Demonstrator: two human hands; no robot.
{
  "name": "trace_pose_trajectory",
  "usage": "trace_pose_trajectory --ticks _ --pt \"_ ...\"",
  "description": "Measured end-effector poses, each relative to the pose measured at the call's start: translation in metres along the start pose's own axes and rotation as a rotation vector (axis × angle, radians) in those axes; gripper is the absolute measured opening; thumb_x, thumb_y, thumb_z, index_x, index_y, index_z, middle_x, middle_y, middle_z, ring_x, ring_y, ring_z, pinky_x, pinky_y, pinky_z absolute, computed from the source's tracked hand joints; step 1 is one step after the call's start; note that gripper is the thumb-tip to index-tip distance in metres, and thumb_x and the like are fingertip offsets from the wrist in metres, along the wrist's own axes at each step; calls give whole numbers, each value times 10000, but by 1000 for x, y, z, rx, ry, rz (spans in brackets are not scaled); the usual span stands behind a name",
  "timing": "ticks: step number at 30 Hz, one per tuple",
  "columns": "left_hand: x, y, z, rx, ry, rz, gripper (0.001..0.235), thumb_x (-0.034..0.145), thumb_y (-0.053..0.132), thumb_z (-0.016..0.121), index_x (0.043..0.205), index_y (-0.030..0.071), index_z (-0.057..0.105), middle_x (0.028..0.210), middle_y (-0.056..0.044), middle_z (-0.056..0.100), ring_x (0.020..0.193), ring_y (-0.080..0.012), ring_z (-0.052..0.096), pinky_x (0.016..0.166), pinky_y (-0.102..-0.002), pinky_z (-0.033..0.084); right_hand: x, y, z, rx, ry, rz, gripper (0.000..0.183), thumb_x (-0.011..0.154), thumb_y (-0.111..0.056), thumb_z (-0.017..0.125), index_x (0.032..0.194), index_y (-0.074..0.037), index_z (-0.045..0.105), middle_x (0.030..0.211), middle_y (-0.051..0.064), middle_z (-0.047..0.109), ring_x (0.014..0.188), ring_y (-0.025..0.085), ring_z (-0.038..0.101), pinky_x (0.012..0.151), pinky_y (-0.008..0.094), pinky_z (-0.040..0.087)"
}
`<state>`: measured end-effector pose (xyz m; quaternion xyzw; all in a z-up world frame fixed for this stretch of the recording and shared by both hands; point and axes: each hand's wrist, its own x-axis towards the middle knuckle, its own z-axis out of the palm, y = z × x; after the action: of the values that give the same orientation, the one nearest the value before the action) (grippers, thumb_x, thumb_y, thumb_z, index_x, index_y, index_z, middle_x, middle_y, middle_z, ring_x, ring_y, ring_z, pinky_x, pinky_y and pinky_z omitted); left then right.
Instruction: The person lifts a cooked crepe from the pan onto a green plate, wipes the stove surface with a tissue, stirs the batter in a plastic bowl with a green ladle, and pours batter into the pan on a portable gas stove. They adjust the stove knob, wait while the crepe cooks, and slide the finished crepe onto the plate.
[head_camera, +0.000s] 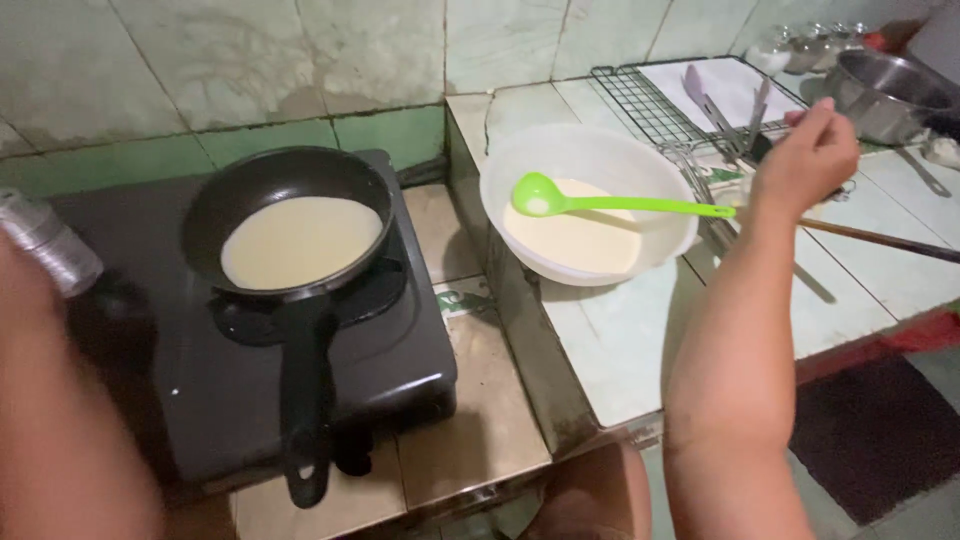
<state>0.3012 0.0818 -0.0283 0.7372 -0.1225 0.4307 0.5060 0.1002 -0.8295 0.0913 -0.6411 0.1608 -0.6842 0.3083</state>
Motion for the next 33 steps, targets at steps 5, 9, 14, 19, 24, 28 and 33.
trace_pose_trajectory --ticks 5,9,14,19,24,28,33 --pt "-23 108 21 41 118 31 237 1113 198 510 1239 79 671 1289 -91 745 1157 -224 708 1032 -386 592 5 38 7 34 6 -54 410 1103 -209 604 755 -21 715 698 22 704 647 86 596 617 291 442" --pt "-39 134 18 423 67 420 219 896 -97 588 1016 38 712 1234 -112 749 1172 -272 677 1066 -399 538 6 56 14 455 -51 188 395 1119 -177 639 758 -17 662 725 42 669 642 97 516 609 295 356" --pt "-49 111 14 310 -10 343 278 874 -123 567 1005 50 741 1297 -97 720 1232 -239 652 1108 -341 514 11 65 18 630 -72 209 324 1091 -109 660 783 -8 641 754 66 690 633 102 510 603 276 354" --pt "-50 138 22 281 -6 292 292 852 -131 596 1000 43 778 1299 -116 738 1204 -265 646 1107 -368 491 -3 24 12 597 -137 255 171 911 64 599 1032 -12 693 851 40 646 640 90 522 545 238 377" --pt "-52 128 22 230 -3 270 208 917 -141 601 982 18 719 1352 -108 694 1229 -255 642 1109 -348 526 2 2 -2 524 -269 302 181 914 46 579 1051 -13 682 841 75 663 645 112 586 510 245 392" --pt "-52 130 29 12 18 111 126 1050 -82 624 1030 36 665 1436 -89 658 1183 -182 658 1036 -301 566 1 5 -3 557 -309 369 141 931 49 596 1024 1 690 860 73 663 680 115 607 541 240 420" --pt "-63 89 23 123 11 123 102 1138 -43 633 1060 22 647 1412 -127 633 1163 -180 649 994 -301 530 -3 4 3 531 -344 382 63 953 31 624 965 -22 655 805 56 632 600 97 515 514 236 353"
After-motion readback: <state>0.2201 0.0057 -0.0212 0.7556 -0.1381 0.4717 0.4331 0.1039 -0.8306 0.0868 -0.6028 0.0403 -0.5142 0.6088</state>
